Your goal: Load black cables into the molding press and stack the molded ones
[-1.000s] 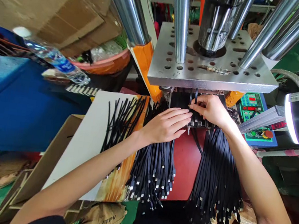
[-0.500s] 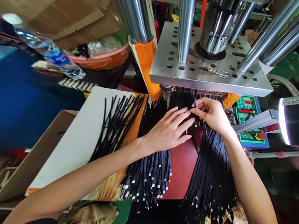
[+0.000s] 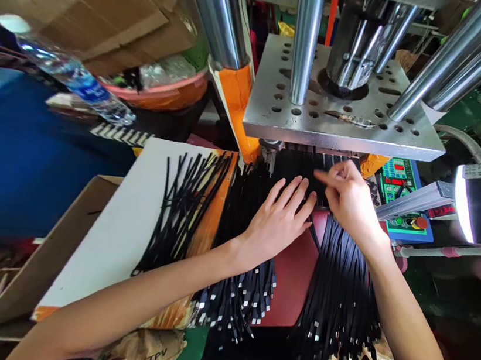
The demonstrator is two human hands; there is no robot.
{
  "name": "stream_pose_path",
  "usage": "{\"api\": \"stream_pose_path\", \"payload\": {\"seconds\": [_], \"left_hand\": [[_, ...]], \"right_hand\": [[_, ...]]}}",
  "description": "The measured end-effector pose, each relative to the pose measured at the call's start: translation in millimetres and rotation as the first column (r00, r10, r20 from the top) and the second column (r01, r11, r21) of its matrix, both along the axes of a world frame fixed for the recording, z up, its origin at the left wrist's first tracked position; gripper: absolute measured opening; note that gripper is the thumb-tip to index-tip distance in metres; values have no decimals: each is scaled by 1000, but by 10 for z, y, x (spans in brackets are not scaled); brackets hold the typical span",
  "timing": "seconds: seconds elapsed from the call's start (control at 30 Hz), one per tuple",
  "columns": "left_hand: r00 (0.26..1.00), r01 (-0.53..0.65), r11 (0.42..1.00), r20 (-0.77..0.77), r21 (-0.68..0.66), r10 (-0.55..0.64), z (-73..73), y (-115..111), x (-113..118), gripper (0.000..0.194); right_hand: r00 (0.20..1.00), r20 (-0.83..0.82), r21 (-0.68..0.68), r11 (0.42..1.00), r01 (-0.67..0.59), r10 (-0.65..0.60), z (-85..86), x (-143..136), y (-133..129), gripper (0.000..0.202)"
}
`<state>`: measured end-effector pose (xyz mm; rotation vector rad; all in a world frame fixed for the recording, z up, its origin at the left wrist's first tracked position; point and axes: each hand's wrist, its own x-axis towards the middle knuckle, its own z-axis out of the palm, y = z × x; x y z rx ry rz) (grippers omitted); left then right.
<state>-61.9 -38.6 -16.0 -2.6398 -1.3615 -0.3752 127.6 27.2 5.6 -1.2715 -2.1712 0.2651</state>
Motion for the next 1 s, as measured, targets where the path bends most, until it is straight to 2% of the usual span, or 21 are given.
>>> {"api": "stream_pose_path", "payload": {"seconds": [0.1, 0.23, 0.4, 0.5, 0.6, 0.67, 0.7, 0.77, 0.8, 0.83, 0.87, 0.9, 0.97, 1.0], "left_hand": [[999, -15, 997, -36, -71, 12, 80, 39, 21, 69], [999, -41, 983, -32, -177, 36, 234, 318, -7, 71], [1000, -22, 976, -9, -216, 21, 285, 849, -22, 69], [998, -36, 985, 37, -171, 43, 268, 1162, 32, 55], [986, -97, 977, 112, -192, 120, 297, 1308, 58, 45], [975, -47, 979, 202, -199, 88, 335, 1164, -2, 44], [967, 9, 984, 253, -177, 37, 347, 997, -64, 43], [945, 97, 991, 322, -96, -61, 332, 508, -239, 37], [949, 59, 994, 313, -91, -28, 300, 225, -344, 33], [958, -70, 989, 266, -129, 103, 250, -52, -451, 34], [939, -269, 945, 170, -184, 300, 188, -299, -555, 38], [897, -418, 874, 40, -250, 440, 119, -499, -651, 38], [815, -574, 741, -157, -349, 557, -16, -729, -803, 34], [800, -594, 698, -200, -400, 566, -71, -766, -855, 33]], "right_hand": [[952, 304, 12, 1000, 27, -29, 32, 1, -155, 47], [871, 476, -16, 989, 148, -123, 73, -153, 35, 51], [841, 525, -35, 984, 175, -130, 122, -345, 545, 51], [843, 523, -72, 979, 193, -127, 139, -405, 848, 49], [853, 509, -65, 983, 174, -117, 155, -398, 955, 48], [871, 478, -16, 990, 137, -112, 156, -322, 758, 47], [887, 444, 22, 991, 133, -129, 146, -258, 558, 46], [917, 340, 106, 978, 181, -207, 83, -88, -13, 42], [923, 289, 113, 967, 230, -254, 23, 6, -350, 38], [917, 255, 101, 952, 289, -305, -57, 95, -692, 35], [901, 274, 53, 941, 334, -335, -152, 173, -1016, 34], [873, 338, 1, 928, 373, -351, -257, 233, -1305, 36], [817, 456, -83, 898, 433, -352, -472, 293, -1725, 37], [803, 482, -106, 887, 450, -350, -569, 298, -1848, 35]]}}
